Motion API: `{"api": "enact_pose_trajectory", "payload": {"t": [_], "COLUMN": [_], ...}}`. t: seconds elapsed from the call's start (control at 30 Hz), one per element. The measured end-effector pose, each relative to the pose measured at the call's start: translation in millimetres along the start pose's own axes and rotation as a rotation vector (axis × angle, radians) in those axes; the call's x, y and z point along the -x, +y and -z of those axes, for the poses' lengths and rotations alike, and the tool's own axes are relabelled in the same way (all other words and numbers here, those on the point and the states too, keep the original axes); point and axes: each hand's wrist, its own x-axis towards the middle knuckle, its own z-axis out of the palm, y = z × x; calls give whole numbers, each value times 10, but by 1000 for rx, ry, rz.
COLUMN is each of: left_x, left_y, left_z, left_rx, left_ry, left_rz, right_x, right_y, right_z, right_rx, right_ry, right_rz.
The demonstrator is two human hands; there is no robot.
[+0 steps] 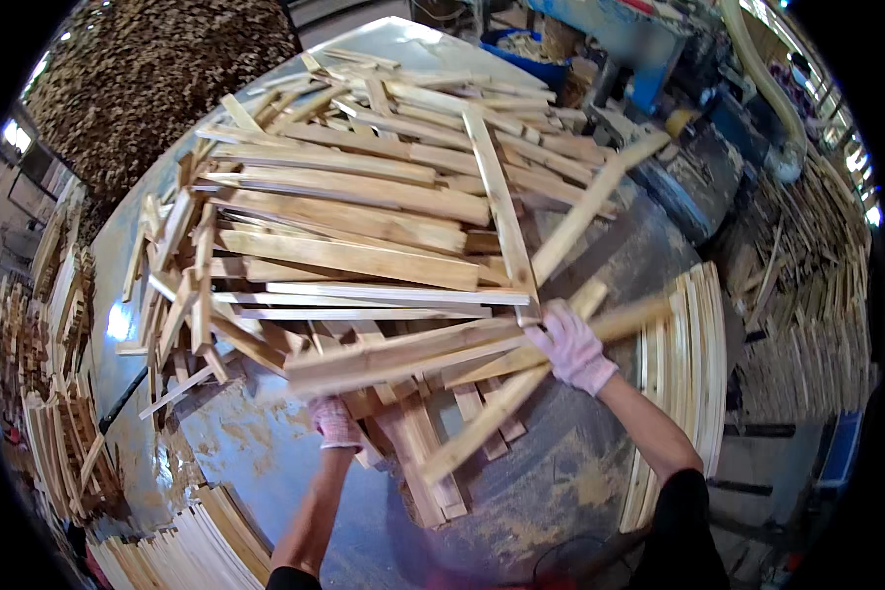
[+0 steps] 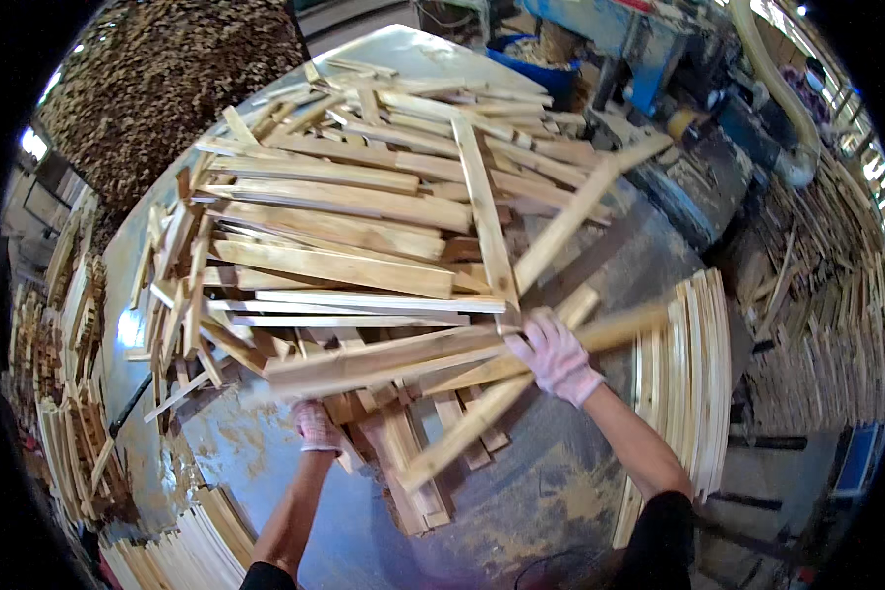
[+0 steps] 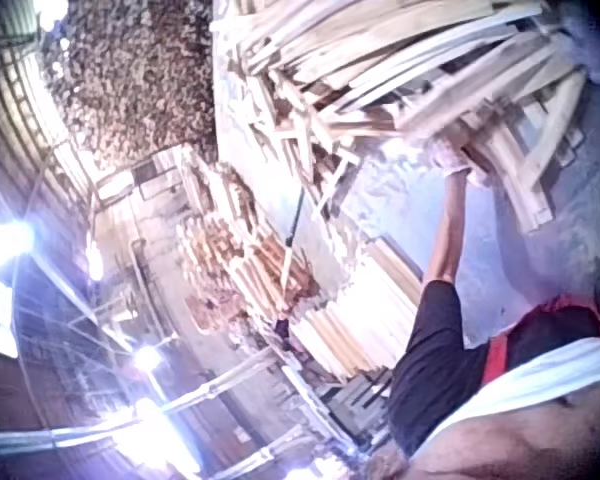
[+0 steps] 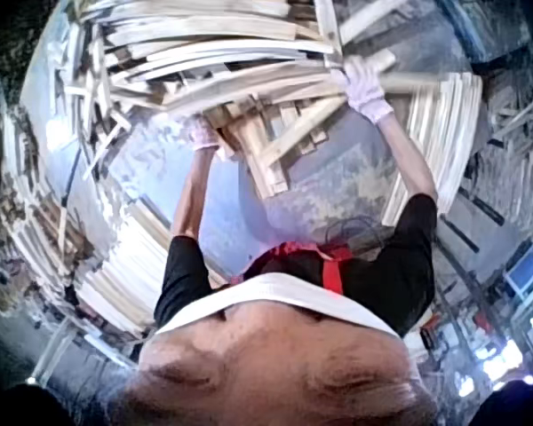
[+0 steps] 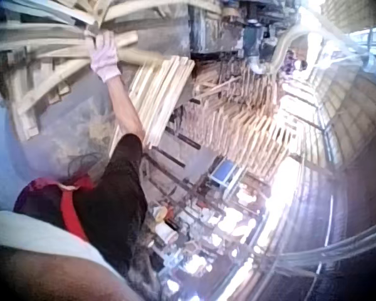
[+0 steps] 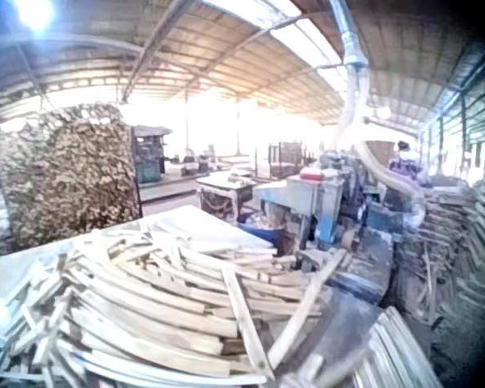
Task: The person repeatedly picks up wooden planks from a large pile on a metal table and stacks them into neat piles. The person wears gloves and a red apron while sorting and arranging the planks.
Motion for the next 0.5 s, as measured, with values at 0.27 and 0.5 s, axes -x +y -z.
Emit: {"api": "enact_pose_trajectory", "payload": {"t": [0.27, 0.5], "left_x": [234, 309], "left_y": [324, 254], "left_z": [-810, -1877], "left_rx": [110, 106], "left_ry": [43, 4], "left_rz": [220, 427], "right_x": [-1436, -2310], "right_y": [650, 1155], "right_z": [-534, -725], "right_rx": [334, 371], "right_ry": [239, 116], "right_rz": [-250, -557]}}
